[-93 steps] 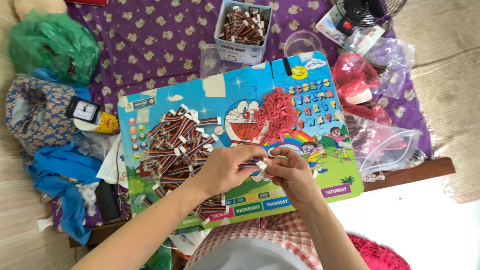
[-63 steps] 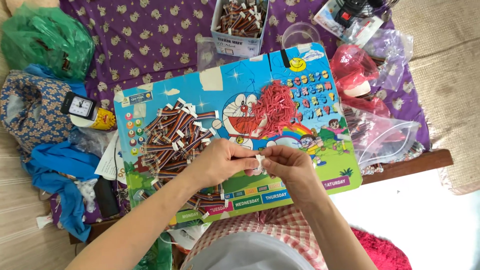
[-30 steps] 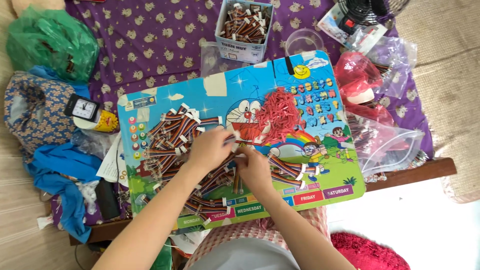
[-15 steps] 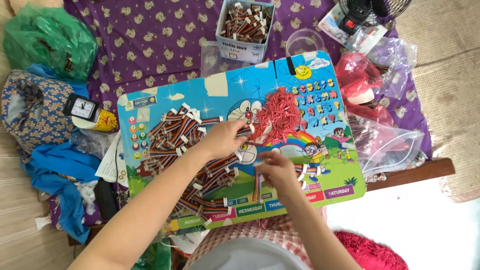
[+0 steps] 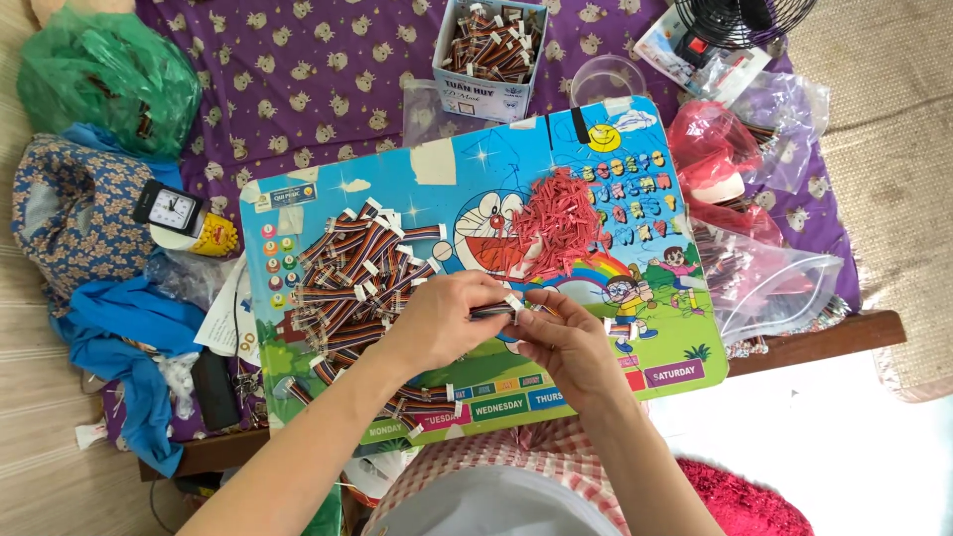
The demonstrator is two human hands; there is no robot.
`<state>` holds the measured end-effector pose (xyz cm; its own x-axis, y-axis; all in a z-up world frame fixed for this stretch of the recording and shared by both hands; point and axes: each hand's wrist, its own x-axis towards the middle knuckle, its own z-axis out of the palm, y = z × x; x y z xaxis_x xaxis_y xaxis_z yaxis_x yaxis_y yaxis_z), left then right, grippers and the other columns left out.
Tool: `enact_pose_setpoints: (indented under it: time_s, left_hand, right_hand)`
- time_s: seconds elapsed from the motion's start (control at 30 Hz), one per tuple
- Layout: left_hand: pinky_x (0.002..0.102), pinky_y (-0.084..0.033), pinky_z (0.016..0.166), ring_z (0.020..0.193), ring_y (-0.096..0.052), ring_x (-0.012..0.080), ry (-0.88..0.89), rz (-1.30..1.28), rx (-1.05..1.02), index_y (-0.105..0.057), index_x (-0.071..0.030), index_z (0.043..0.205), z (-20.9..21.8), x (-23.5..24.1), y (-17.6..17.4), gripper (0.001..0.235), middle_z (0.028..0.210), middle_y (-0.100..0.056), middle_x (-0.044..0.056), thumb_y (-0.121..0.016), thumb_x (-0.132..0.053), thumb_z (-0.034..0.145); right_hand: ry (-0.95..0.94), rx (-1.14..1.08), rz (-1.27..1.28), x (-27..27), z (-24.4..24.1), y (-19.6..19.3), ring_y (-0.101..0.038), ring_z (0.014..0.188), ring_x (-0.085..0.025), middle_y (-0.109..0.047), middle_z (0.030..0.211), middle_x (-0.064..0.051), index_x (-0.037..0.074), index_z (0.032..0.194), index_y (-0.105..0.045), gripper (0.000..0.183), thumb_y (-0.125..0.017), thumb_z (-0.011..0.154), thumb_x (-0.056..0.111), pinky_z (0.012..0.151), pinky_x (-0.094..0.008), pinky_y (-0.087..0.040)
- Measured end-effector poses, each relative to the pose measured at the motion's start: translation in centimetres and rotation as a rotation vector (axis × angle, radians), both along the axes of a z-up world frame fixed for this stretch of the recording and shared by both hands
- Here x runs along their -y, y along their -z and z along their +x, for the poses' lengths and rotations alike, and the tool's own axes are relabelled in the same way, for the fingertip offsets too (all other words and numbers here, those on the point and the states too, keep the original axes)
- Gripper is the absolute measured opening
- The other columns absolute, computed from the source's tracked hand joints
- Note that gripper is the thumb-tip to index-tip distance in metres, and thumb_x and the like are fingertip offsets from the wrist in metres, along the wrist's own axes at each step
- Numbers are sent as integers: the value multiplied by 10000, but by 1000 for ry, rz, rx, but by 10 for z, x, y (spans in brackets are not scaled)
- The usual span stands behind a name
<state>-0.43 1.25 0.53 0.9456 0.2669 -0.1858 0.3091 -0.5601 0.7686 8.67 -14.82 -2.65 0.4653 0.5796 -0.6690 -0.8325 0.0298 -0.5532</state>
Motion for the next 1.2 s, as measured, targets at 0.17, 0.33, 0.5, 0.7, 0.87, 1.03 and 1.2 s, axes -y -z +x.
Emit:
enact_pose_setpoints:
  time_s: [0.17,0.33,0.5,0.7,0.87,1.03,1.2]
  left_hand:
    - [384,-558,823,956,-689,324,7,6,38,-756,-173,1028,-4,3,-5,228,1037,-726,39,-692,-251,823]
    - [345,-557,818,947,-700,269,-8,37,33,-757,-170,1039,-12,6,-2,221,1033,-722,3,-692,-258,847]
    - [324,-571,809,956,-702,275,-27,-66,129,-766,-168,1007,-11,8,-5,200,1030,-729,18,-756,-221,814]
    - [357,-557,863,988,-695,286,0,-352,91,-754,-122,1076,-9,3,-27,317,1059,-723,105,-782,-288,808]
    - [445,-516,927,1107,-641,354,93,-502,-101,-607,-63,1289,-7,-12,-54,475,1195,-674,183,-602,-348,908]
    - [450,-499,921,1064,-674,364,179,-483,-350,-505,-48,1400,-3,-21,-65,491,1142,-714,201,-434,-324,1000]
    - [316,-444,667,735,-606,170,218,-381,-447,-543,-129,1390,2,-20,-78,451,963,-773,91,-486,-264,963]
  right_hand:
    - [-192,189,-161,8,-2,-4,-642,744,-161,-709,865,-112,-54,1068,-677,318,-751,837,151,553,-242,-533]
    - [-218,271,-183,10,-6,0,-541,728,-132,-705,820,-130,-80,1039,-728,332,-736,868,205,519,-228,-489]
    - [-214,190,-69,9,-6,-5,-575,790,-167,-692,847,-136,-103,1087,-705,344,-699,882,173,647,-263,-490]
    - [-202,180,-9,11,-1,-5,-625,786,-225,-703,828,-167,-99,1051,-722,320,-699,876,169,686,-301,-473]
    - [-230,233,-53,10,5,-19,-627,799,-225,-692,828,-180,-117,1073,-712,315,-711,858,114,699,-297,-488]
    - [-341,330,-108,7,8,-23,-646,774,-268,-720,847,-219,-107,1077,-726,311,-721,852,107,709,-334,-498]
    - [-395,371,-133,3,8,-35,-692,794,-288,-746,887,-226,-75,1062,-748,281,-717,847,104,739,-367,-526]
